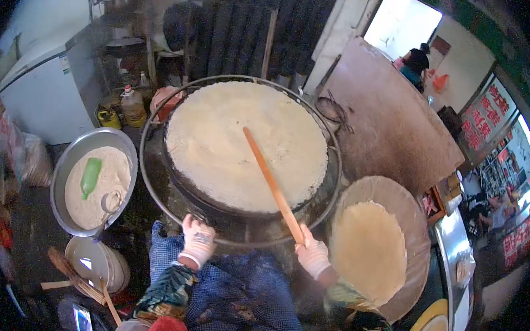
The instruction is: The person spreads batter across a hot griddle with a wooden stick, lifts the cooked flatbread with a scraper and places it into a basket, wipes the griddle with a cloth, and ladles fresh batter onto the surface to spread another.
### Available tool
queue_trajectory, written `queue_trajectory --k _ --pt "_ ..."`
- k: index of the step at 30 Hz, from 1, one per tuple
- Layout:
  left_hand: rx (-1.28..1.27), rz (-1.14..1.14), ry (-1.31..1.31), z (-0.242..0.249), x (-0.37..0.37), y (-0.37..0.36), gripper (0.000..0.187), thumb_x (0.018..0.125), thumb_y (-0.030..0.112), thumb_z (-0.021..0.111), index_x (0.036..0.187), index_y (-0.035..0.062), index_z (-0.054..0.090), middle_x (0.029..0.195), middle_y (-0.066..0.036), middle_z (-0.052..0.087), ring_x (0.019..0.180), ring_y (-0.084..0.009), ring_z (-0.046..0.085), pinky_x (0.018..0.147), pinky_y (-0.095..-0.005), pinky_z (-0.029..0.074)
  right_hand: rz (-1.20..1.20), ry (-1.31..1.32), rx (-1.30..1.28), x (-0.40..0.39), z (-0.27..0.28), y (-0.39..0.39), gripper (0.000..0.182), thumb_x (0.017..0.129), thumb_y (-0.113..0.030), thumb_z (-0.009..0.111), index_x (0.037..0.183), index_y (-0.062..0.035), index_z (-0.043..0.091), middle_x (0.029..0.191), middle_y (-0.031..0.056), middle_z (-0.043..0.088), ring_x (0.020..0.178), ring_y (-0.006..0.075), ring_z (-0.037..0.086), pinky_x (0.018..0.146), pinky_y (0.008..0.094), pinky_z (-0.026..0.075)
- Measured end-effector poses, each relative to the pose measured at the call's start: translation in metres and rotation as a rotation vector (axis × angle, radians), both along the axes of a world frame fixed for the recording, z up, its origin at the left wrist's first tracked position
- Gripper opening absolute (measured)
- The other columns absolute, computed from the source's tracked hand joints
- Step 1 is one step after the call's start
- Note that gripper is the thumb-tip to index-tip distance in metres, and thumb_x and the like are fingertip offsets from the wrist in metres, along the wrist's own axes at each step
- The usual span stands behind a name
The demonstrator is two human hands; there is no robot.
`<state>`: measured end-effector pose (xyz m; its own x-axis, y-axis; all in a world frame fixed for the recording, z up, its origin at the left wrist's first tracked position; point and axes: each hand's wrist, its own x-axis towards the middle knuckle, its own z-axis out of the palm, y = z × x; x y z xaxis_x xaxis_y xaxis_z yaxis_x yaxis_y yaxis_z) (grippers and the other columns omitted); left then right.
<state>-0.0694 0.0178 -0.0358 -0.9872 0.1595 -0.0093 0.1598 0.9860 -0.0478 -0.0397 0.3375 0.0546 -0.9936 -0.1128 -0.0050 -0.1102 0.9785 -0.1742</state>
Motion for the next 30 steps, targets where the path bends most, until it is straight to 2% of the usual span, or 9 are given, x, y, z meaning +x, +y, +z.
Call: queue_trajectory --k 2,4,9,14,17,20,21,25,30 --pt "-0.251 -0.041 0.133 -0.066 -0.020 -0.033 0.013 0.071 0.030 0.064 0.080 0.0282 0.073 0.082 -0.006 0.067 0.101 -0.0277 0.059 0.110 -0.0529 0.020 -0.168 -0.208 -0.714 0.007 0.001 -0.003 0.059 0.086 -0.022 0.061 0.142 -0.0172 0.041 0.085 0.0230 0.065 0.074 0.0353 0.066 0.067 0.0452 0.053" --pt "0.004 -0.084 0.068 0.001 -0.017 -0.055 0.018 0.069 0.031 0.065 0.083 0.0254 0.074 0.081 -0.006 0.067 0.099 -0.0284 0.059 0.110 -0.0522 0.021 0.235 0.178 -0.403 0.002 -0.012 -0.017 0.052 0.090 -0.028 0.059 0.140 -0.0251 0.043 0.065 0.0167 0.062 0.055 0.0354 0.061 0.057 0.0445 0.052" --pt "-0.195 -0.146 0.001 0.032 -0.047 -0.111 0.018 0.060 0.027 0.067 0.073 0.0159 0.072 0.072 -0.008 0.064 0.093 -0.0270 0.059 0.110 -0.0473 0.026 0.167 -0.157 0.144 -0.060 -0.039 0.017 0.039 0.096 -0.030 0.045 0.135 -0.0323 0.044 0.073 0.0138 0.065 0.063 0.0333 0.064 0.058 0.0453 0.050" --pt "-0.290 -0.216 0.200 0.020 -0.083 -0.167 0.007 0.062 0.020 0.067 0.067 0.0179 0.071 0.071 -0.008 0.062 0.091 -0.0265 0.059 0.111 -0.0437 0.028 -0.176 -0.029 -0.180 -0.137 -0.044 0.089 0.045 0.098 -0.020 0.041 0.142 -0.0277 0.043 0.091 0.0116 0.068 0.074 0.0271 0.062 0.070 0.0382 0.049" --pt "-0.377 -0.175 -0.053 0.031 -0.107 -0.184 0.019 0.073 0.019 0.059 0.083 0.0137 0.074 0.090 -0.009 0.068 0.106 -0.0246 0.057 0.114 -0.0417 0.023 -0.228 0.205 -0.064 -0.196 -0.075 0.122 0.041 0.097 -0.019 0.047 0.137 -0.0272 0.050 0.077 0.0136 0.063 0.063 0.0227 0.054 0.064 0.0352 0.047" --pt "-0.394 -0.204 0.083 0.032 -0.113 -0.192 0.021 0.075 0.011 0.054 0.083 0.0091 0.073 0.088 -0.009 0.068 0.101 -0.0246 0.058 0.112 -0.0400 0.028 -0.388 0.073 -0.451 -0.170 -0.027 0.064 0.036 0.097 -0.020 0.049 0.132 -0.0275 0.055 0.063 0.0107 0.057 0.053 0.0212 0.053 0.054 0.0366 0.046" --pt "-0.358 -0.180 0.083 0.025 -0.115 -0.193 0.022 0.076 0.009 0.052 0.084 0.0078 0.073 0.089 -0.010 0.068 0.103 -0.0244 0.058 0.112 -0.0397 0.029 -0.430 -0.028 -0.755 -0.172 -0.069 0.088 0.036 0.099 -0.023 0.049 0.134 -0.0293 0.054 0.055 0.0044 0.050 0.042 0.0187 0.048 0.041 0.0362 0.041" --pt "-0.480 -0.144 0.093 0.012 -0.097 -0.171 0.018 0.078 0.013 0.056 0.081 0.0156 0.074 0.086 -0.006 0.070 0.095 -0.0219 0.062 0.102 -0.0399 0.034 -0.542 -0.186 -0.801 -0.050 -0.020 0.037 0.039 0.102 -0.028 0.043 0.139 -0.0364 0.047 0.049 -0.0026 0.041 0.035 0.0103 0.038 0.033 0.0265 0.034" --pt "-0.204 -0.092 -0.131 0.055 -0.019 -0.056 0.015 0.079 0.021 0.060 0.078 0.0183 0.075 0.078 -0.002 0.071 0.077 -0.0179 0.064 0.074 -0.0399 0.036 -0.173 -0.286 -1.160 0.043 0.007 -0.008 0.057 0.098 -0.043 0.048 0.145 -0.0126 0.038 0.045 -0.0025 0.041 0.034 0.0078 0.039 0.032 0.0250 0.033"
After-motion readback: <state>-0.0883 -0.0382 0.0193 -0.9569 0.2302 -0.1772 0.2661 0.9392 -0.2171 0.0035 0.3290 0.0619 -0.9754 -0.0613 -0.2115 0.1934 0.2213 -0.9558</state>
